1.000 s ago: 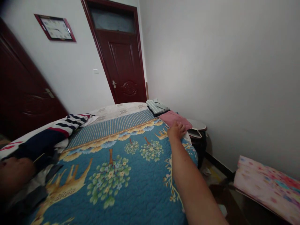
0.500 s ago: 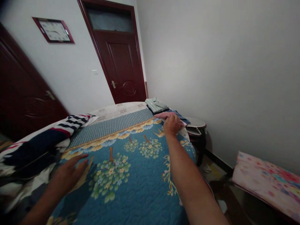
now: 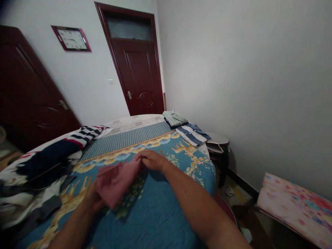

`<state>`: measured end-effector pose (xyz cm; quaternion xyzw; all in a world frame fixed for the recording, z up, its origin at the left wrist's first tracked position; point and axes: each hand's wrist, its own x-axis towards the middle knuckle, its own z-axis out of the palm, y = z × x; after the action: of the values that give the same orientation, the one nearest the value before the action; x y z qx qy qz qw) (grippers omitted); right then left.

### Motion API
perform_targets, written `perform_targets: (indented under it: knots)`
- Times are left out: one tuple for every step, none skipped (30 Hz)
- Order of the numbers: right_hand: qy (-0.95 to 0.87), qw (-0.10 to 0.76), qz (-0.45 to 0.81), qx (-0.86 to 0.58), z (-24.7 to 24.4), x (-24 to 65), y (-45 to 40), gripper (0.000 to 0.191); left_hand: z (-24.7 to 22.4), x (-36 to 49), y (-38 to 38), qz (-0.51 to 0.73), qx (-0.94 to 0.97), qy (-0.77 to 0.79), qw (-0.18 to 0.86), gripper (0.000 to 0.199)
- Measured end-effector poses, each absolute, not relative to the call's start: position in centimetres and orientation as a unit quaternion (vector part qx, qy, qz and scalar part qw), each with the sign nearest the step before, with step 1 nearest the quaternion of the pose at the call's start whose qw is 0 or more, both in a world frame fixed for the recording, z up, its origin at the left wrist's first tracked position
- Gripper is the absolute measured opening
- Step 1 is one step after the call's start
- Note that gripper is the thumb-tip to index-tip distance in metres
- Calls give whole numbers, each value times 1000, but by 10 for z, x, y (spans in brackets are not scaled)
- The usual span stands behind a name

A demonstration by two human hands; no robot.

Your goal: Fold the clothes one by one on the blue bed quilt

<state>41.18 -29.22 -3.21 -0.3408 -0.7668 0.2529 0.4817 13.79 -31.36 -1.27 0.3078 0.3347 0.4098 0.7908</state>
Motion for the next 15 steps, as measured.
perform_targets:
  knots:
    - [-792, 456, 230, -336, -37, 409, -292, 36, -15, 137, -315, 421, 312, 341, 781, 46]
    - [-807, 436, 207, -340, -41, 407, -292, 38, -17, 136, -316, 427, 321, 356, 767, 46]
    - [-815, 421, 185, -352, -44, 406, -292, 38, -19, 136, -317, 433, 332, 370, 752, 49]
    - [-817, 412, 160, -371, -46, 406, -293, 38, -20, 136, -318, 438, 342, 376, 742, 53]
    - [-814, 408, 130, -393, -46, 406, -293, 37, -21, 136, -320, 446, 350, 375, 734, 57]
    - [-806, 409, 98, -415, -45, 406, -294, 36, -22, 137, -320, 459, 355, 369, 726, 62]
    - [-796, 416, 66, -435, -43, 406, -295, 35, -22, 138, -320, 475, 357, 358, 720, 65]
    - [-786, 424, 38, -449, -40, 405, -297, 33, -22, 139, -320, 492, 354, 344, 717, 66]
    - [-777, 432, 17, -458, -37, 403, -299, 31, -22, 139, -319, 513, 349, 331, 711, 68]
    - [-771, 437, 6, -463, -33, 400, -301, 28, -22, 140, -317, 533, 341, 320, 705, 71]
    - [-770, 438, 8, -464, -30, 395, -305, 24, -23, 140, -316, 550, 335, 315, 697, 75]
    - [-771, 436, 23, -463, -28, 387, -310, 21, -23, 140, -314, 565, 329, 314, 688, 80]
    - [-773, 432, 48, -463, -26, 379, -315, 19, -23, 140, -313, 574, 327, 315, 681, 85]
    - [-773, 427, 77, -463, -26, 369, -321, 20, -24, 139, -312, 576, 330, 314, 679, 88]
    - [-771, 423, 107, -464, -26, 359, -326, 23, -25, 139, -312, 571, 337, 312, 680, 88]
